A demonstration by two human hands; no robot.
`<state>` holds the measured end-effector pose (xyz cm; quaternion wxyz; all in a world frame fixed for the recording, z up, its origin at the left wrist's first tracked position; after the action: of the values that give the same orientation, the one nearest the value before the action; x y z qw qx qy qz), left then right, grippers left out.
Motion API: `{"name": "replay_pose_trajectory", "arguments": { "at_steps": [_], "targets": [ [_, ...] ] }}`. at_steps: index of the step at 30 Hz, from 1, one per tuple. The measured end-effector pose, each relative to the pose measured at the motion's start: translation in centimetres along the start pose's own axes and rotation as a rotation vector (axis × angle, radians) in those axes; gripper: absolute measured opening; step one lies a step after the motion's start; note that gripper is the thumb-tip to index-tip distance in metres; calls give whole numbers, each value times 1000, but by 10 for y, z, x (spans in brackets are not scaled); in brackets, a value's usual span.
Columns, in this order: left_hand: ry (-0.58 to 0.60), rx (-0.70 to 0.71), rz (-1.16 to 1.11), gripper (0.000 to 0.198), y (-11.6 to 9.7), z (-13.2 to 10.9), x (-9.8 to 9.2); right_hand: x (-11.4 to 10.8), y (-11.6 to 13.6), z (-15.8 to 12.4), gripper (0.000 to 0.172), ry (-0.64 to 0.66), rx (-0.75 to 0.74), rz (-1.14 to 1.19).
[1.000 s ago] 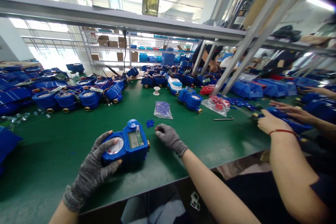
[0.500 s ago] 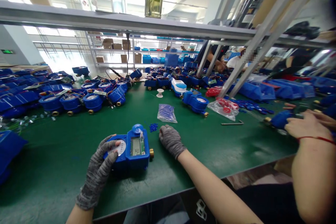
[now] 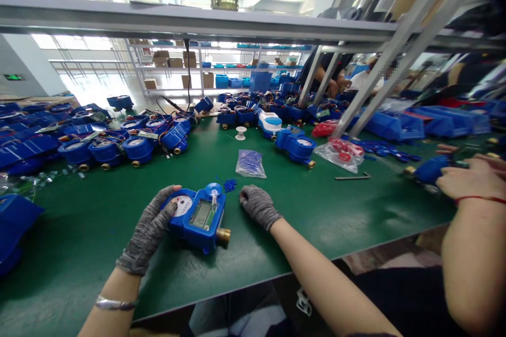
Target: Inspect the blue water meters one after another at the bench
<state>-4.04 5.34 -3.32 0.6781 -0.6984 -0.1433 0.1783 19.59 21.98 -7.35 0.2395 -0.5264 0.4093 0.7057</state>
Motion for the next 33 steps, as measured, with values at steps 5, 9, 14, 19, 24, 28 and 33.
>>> {"name": "replay_pose_trajectory", "arguments": {
  "at_steps": [5, 9, 14, 19, 24, 28, 33],
  "targets": [
    [117, -54, -64, 51, 3, 9, 5, -10, 21, -18, 14, -53, -176, 287],
    [145, -112, -88, 46, 1, 15, 9, -27, 46, -43, 8, -95, -365, 628],
    [122, -125, -100, 45, 4, 14, 10, -31, 68, -60, 10, -3, -477, 585],
    [110, -124, -119, 44, 6, 13, 9, -31, 75, -63, 12, 0, -501, 479],
    [100, -117, -129, 43, 6, 13, 7, -32, 80, -72, 13, -72, -581, 364],
    [101, -115, -141, 46, 7, 13, 8, -33, 83, -90, 19, -169, -732, 263],
    [93, -114, -147, 46, 7, 12, 8, -27, 68, -83, 24, -14, -497, 567]
  ]
}}
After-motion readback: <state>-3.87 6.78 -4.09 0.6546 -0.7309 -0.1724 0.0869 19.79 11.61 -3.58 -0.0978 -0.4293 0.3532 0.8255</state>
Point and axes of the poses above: each hand's wrist, its own z-axis towards the middle knuckle, its own x-axis out of the palm, y = z × x, the point moved 8 cm from there along z, towards the middle knuckle, and after that the axes turned 6 degrees about -x, right-handed, at the moved point
